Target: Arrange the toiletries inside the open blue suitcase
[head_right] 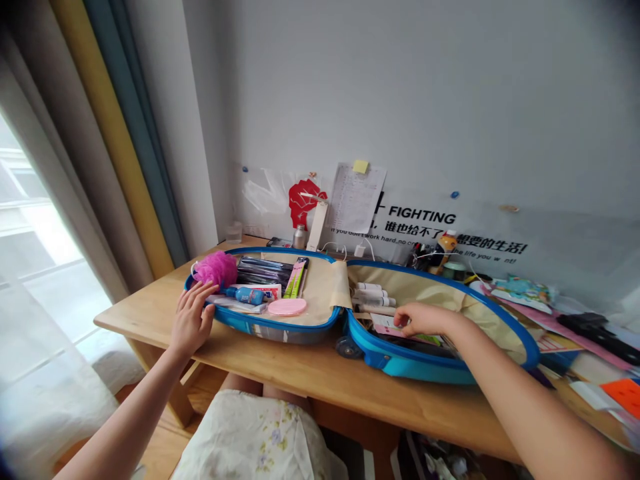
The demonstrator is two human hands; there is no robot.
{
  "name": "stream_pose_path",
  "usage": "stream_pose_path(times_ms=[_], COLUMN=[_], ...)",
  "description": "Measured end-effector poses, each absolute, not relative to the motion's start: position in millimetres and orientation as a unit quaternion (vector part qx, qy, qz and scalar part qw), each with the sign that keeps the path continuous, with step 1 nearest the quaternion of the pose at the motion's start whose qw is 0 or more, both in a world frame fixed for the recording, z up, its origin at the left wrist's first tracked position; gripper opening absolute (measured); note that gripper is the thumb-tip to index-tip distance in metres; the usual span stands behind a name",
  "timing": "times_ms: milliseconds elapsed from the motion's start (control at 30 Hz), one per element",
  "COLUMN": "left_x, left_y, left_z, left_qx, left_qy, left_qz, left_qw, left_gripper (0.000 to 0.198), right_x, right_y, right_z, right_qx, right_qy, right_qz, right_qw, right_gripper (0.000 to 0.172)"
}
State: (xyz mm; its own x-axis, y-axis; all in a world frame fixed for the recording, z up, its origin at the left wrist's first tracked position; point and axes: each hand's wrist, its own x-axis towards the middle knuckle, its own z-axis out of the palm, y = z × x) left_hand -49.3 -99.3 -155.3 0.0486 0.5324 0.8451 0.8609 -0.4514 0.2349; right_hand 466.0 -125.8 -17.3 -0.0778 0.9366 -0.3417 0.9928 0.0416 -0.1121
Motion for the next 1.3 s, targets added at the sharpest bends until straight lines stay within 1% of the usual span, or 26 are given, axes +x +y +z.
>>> stream_pose_path(times_ms=[167, 400, 600, 733, 800, 833, 933, 1000, 1033, 1067, 1100, 1200, 1300], left_x=[-50, -50, -49, -49, -49, -49, -48, -48, -48, -48, -48, -48, -49], left_y=[-98, -99, -99, -99, -99, -99, -99, -100, -100, -100, -100, -100, -100], left_z=[-156, -156, -156, -156, -155, -155, -155, -155, -155, -155, -155, -155, -155], left_qx=[-0.702, -0.702, -0.701, -0.700, -0.700, -0.700, -0.701, -0.700, -0.699, -0.699, -0.699, -0.699, -0.700], left_qy=[-0.490, -0.500, -0.503, -0.504, -0.504, -0.504, -0.503, -0.505, -0.506, -0.506, -0.505, -0.504, -0.502], left_qz=[-0.484, -0.480, -0.481, -0.481, -0.482, -0.482, -0.480, -0.480, -0.480, -0.481, -0.481, -0.482, -0.482], left_qw=[0.179, 0.163, 0.155, 0.156, 0.156, 0.156, 0.156, 0.157, 0.157, 0.157, 0.158, 0.158, 0.161], left_gripper=[0.042, 0.043, 0.043, 0.043, 0.043, 0.043, 0.043, 0.042, 0.042, 0.042, 0.042, 0.042, 0.042], right_x=[463, 467, 465, 468, 472, 472, 465, 448, 437, 424, 409, 364, 323], right_y=[-126, -122, -120, -119, -115, -112, -103, -97, -94, -91, -87, -72, -51], right_z=[-24, -30, -35, -30, -22, -17, 0, 13, 19, 24, 28, 33, 25], right_qx=[0.682, 0.681, 0.680, 0.685, 0.696, 0.704, 0.705, 0.684, 0.671, 0.662, 0.658, 0.663, 0.668], right_qy=[0.710, 0.708, 0.715, 0.717, 0.710, 0.703, 0.664, 0.627, 0.612, 0.599, 0.593, 0.588, 0.590], right_qz=[-0.148, -0.170, -0.148, -0.130, -0.102, -0.085, -0.066, -0.113, -0.150, -0.187, -0.220, -0.269, -0.293], right_qw=[0.098, 0.079, 0.055, 0.033, -0.009, -0.050, -0.239, -0.356, -0.390, -0.409, -0.409, -0.378, -0.347], right_gripper=[0.027, 0.020, 0.013, 0.016, 0.019, 0.021, 0.029, 0.033, 0.033, 0.033, 0.033, 0.030, 0.026])
